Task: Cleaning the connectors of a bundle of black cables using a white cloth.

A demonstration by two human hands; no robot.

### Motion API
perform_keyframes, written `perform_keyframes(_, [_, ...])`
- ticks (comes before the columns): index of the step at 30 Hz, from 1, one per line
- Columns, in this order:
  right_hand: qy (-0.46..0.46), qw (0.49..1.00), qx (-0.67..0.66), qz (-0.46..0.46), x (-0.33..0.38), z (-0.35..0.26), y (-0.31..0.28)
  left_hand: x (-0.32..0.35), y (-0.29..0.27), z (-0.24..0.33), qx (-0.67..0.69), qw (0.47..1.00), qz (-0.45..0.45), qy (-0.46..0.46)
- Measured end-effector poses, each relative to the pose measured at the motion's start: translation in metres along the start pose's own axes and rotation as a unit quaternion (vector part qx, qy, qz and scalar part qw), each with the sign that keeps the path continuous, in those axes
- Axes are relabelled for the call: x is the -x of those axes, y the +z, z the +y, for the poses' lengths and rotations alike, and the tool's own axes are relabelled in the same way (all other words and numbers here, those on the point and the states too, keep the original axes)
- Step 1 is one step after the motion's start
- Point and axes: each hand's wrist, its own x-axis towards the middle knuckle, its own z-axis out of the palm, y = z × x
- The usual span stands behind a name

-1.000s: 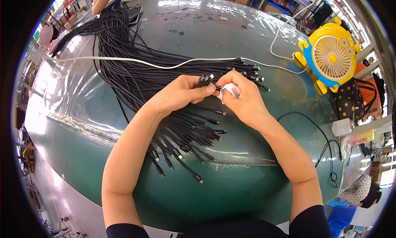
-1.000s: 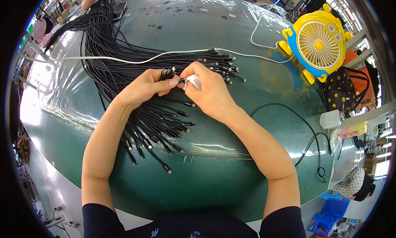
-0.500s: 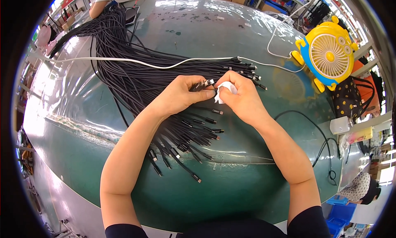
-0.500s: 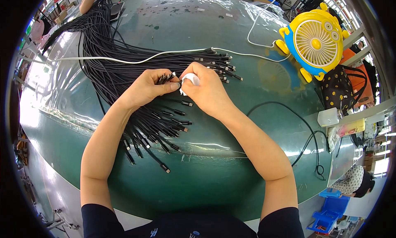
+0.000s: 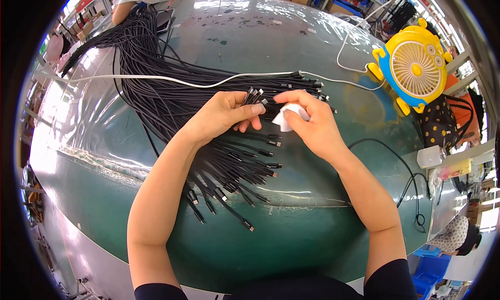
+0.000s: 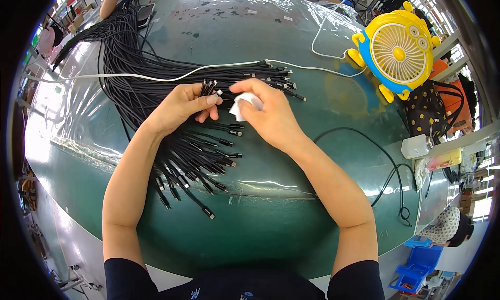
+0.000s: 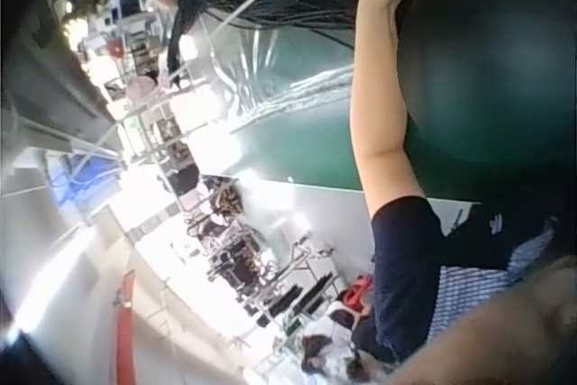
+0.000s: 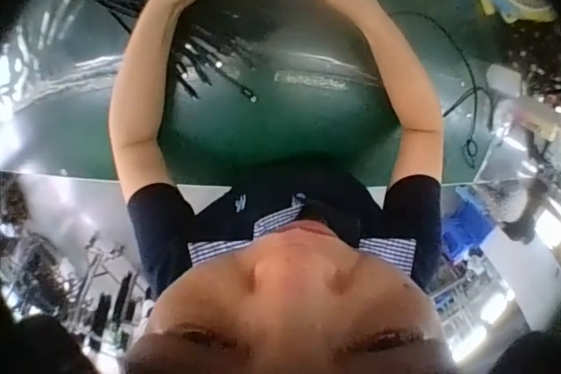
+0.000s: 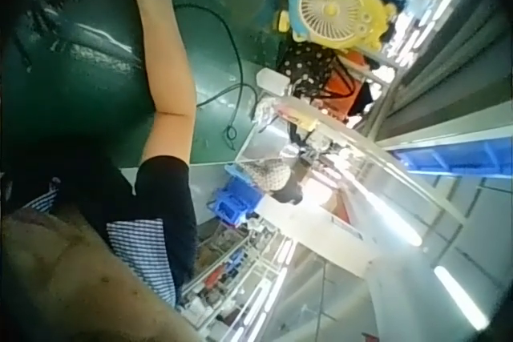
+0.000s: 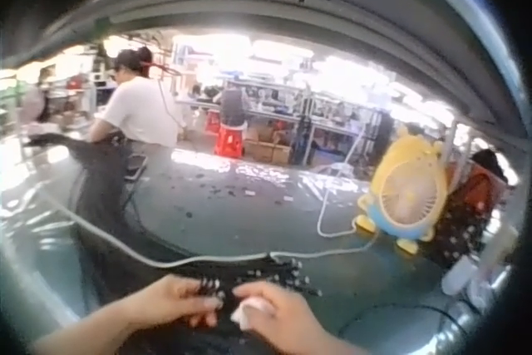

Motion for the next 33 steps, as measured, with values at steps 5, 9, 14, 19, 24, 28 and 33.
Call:
perform_keyframes(5, [0.025,0.999,0.005,-0.028,-0.014,-0.003,0.013,-0.001,0.001,-0.002,-0.033,0.999,-0.022,0.002])
perform_keyframes(9, [0.018,0.999,0.031,-0.039,-0.015,-0.006,0.015,0.002,-0.005,0.0,-0.027,0.999,-0.043,-0.017])
perform_keyframes(14, [-0.065,0.99,0.119,-0.037,-0.012,-0.004,0.015,0.002,-0.006,0.0,-0.01,0.999,-0.042,-0.024])
perform_keyframes(19, [-0.02,1.0,0.014,-0.009,-0.005,0.001,0.012,0.0,-0.005,-0.005,-0.031,0.999,-0.025,-0.013])
perform_keyframes(24, [0.023,0.999,0.006,-0.022,-0.007,-0.002,0.016,-0.001,-0.001,-0.007,-0.046,0.999,-0.017,-0.006])
perform_keyframes(28, [0.057,0.995,0.076,-0.034,-0.012,-0.006,0.015,-0.002,0.002,-0.005,-0.057,0.998,-0.016,-0.006])
perform_keyframes(33, [0.013,0.996,0.089,-0.013,-0.008,-0.002,0.018,-0.002,-0.002,-0.008,-0.006,1.0,-0.002,-0.008])
